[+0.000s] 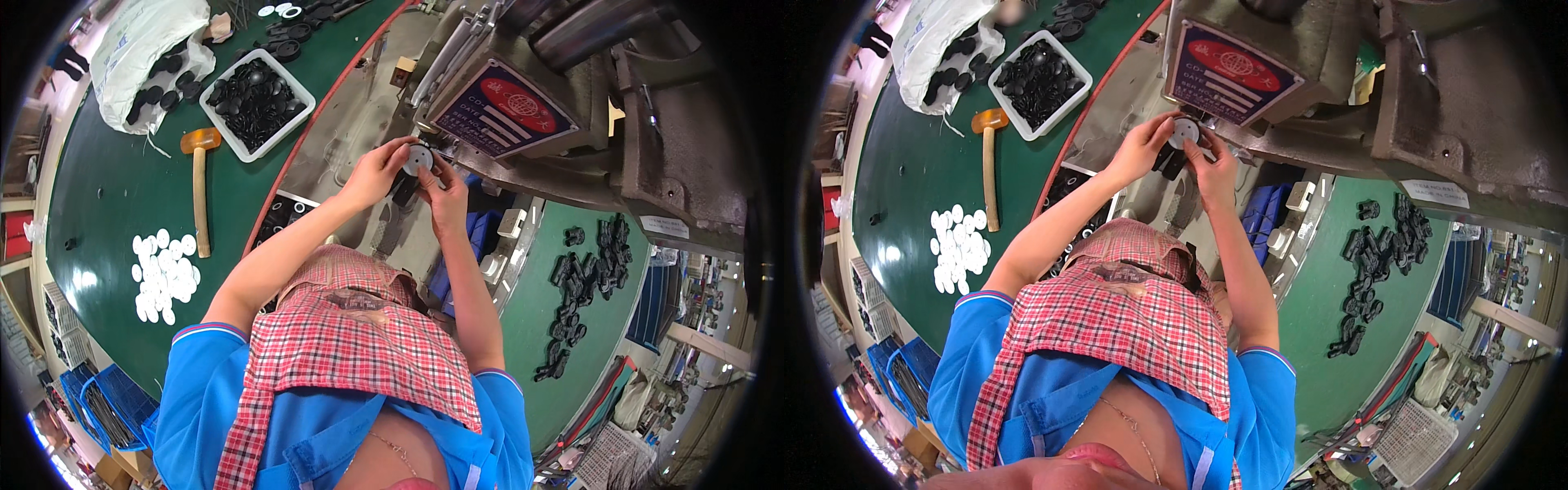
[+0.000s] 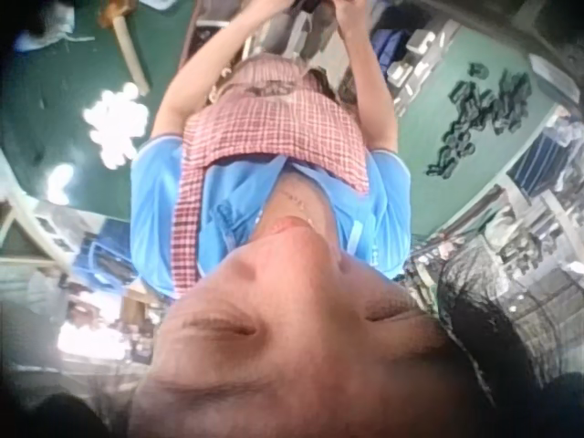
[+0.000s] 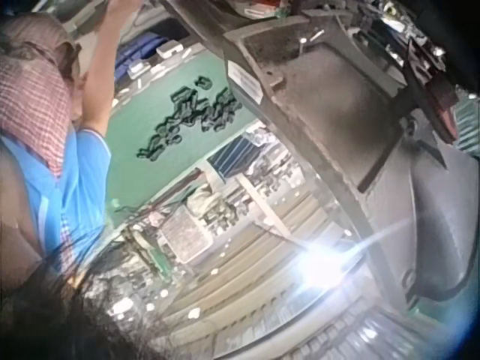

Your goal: The person repeatedly assembles small black and white plastic components at a workbench. They pick up a black part, insert a white disc, use a rubber mallet to tap it into place, then place the assembled unit into a tray. The cycle repeats continuously.

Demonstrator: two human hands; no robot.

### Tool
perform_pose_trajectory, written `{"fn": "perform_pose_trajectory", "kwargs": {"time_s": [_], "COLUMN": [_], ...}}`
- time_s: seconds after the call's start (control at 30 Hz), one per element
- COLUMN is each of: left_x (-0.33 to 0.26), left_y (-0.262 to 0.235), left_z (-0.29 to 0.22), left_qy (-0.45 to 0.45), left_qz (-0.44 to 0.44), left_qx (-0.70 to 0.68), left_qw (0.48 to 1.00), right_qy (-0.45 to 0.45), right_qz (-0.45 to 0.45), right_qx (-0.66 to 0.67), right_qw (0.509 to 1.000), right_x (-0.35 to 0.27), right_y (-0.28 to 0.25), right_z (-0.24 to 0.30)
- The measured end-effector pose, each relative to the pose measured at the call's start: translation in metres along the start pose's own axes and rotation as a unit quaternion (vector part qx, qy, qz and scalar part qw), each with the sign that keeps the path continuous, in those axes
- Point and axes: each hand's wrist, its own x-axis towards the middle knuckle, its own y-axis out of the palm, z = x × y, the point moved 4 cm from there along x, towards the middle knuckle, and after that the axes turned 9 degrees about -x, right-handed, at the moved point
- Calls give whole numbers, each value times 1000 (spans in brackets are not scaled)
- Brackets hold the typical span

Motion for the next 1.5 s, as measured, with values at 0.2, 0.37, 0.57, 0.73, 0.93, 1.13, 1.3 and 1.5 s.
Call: {"fn": "perform_pose_trajectory", "kwargs": {"time_s": [0.2, 0.37, 0.57, 0.73, 0.93, 1.13, 1.3, 1.5], "left_x": [30, 41, -9, -6, -9, -10, -9, -7], "left_y": [3, 0, -12, -19, -17, -18, -17, -21], "left_z": [14, 55, 58, 54, 51, 37, 36, 45], "left_qy": [82, 33, -127, -70, -25, -44, -20, 20], "left_qz": [-15, 13, 43, 57, 33, 21, 14, 8], "left_qx": [104, 91, 61, 164, 192, 201, 223, 241], "left_qw": [991, 995, 989, 982, 981, 978, 975, 970], "right_qy": [60, 80, 67, 51, 113, 123, 130, 41], "right_qz": [-21, -8, -37, -47, -114, -109, -112, -135], "right_qx": [-35, -25, -26, 6, 20, 25, 3, -159], "right_qw": [997, 996, 997, 998, 987, 986, 985, 977], "right_x": [19, 26, 21, 9, -7, -7, 2, 26], "right_y": [-16, -14, -14, -8, -30, -35, -38, -46], "right_z": [-12, -38, -43, -43, -67, -85, -93, -106]}}
